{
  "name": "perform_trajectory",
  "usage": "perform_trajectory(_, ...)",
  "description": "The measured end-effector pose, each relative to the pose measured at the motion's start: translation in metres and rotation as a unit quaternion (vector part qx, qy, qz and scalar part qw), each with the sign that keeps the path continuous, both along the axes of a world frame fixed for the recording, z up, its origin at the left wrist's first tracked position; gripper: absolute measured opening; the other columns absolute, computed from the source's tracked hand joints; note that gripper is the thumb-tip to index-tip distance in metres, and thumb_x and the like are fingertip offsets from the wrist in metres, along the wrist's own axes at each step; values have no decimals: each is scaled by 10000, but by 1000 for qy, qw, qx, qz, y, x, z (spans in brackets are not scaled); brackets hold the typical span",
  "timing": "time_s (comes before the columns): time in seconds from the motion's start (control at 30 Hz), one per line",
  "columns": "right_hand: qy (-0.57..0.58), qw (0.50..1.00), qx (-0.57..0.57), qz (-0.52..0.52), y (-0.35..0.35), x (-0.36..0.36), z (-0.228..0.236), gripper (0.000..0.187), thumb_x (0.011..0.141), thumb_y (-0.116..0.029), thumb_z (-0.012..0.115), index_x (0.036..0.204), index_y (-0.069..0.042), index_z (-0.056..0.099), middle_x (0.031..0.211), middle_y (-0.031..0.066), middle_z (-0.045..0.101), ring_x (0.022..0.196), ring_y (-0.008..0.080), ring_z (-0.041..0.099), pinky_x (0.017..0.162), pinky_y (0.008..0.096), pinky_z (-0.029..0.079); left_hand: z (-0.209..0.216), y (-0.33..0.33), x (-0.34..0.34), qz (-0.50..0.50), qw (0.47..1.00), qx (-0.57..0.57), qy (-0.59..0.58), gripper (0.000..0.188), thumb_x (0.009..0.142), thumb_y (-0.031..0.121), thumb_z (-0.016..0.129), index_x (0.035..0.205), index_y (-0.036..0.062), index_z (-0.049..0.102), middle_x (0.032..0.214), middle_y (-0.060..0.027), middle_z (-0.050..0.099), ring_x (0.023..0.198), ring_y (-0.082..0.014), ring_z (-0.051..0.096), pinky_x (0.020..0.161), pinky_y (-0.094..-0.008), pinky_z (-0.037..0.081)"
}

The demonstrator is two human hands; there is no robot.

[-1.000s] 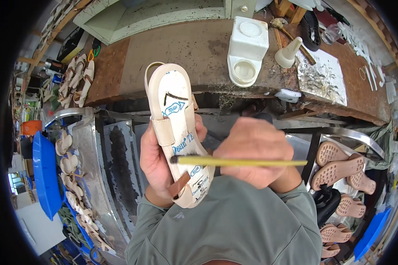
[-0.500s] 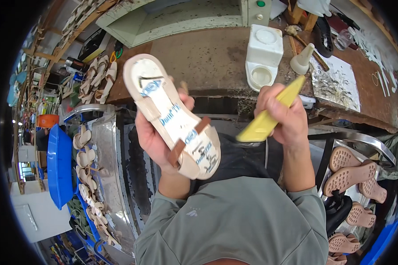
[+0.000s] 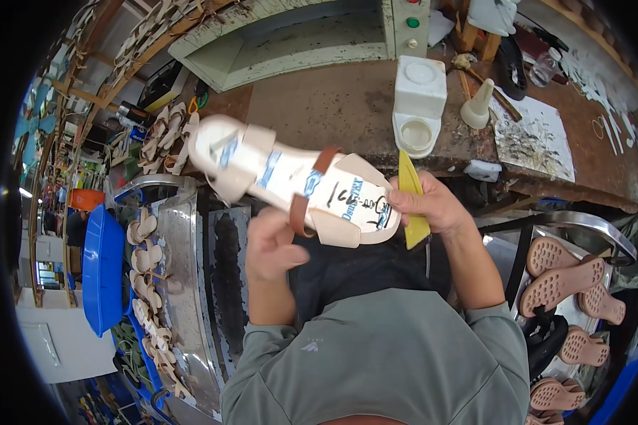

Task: The person applies glue to the sole and strap attachment points of several beige sandals using a yellow brush. They repeatedly dip the brush into a white container and spread the adhesive on the footwear, handling each sandal individually before placing it on a nearby metal tray.

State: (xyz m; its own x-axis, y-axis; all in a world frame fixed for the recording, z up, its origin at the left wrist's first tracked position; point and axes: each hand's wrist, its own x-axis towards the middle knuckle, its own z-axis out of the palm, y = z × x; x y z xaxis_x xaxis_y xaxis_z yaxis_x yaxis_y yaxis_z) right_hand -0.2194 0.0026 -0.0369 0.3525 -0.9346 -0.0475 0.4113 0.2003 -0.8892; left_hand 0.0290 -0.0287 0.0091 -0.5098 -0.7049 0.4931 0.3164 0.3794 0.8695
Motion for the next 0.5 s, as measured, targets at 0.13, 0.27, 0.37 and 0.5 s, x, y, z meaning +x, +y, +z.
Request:
perform_trajectory(0.13,118,992,-6,36,-2,-8,1,290,847,-290,622,727,-26,609,555,-1,546,504,60,503,482,199,381,-4,14,-1,-2,991,-97,-91,165,706,69,626,817,-53,620,936,-185,622,940,-324,578,870,-396,404)
perform_trajectory(0.27,225,966,-92,-89,-1,-31,21,381,913,-344,500,861,5,642,602,27,597,527,77,550,494,201,428,-10,23,2,79,961,-231,-130,123,676,13,593,775,-52,625,863,-172,634,817,-322,611,777,-372,459)
perform_trajectory(0.37,24,964,-159,-212,0,-33,45,345,906,-291,517,937,41,606,733,84,615,551,97,577,451,206,450,-10,32,-10,137,956,-240,-100,111,683,-8,577,771,-49,630,852,-161,636,780,-291,621,743,-347,472)
perform_trajectory(0.5,90,947,-271,-147,8,14,83,165,777,-55,663,913,36,646,815,111,646,639,129,602,534,223,471,-7,40,-17,169,947,-241,-127,118,696,-6,572,785,-46,638,837,-144,640,729,-262,628,706,-324,484)
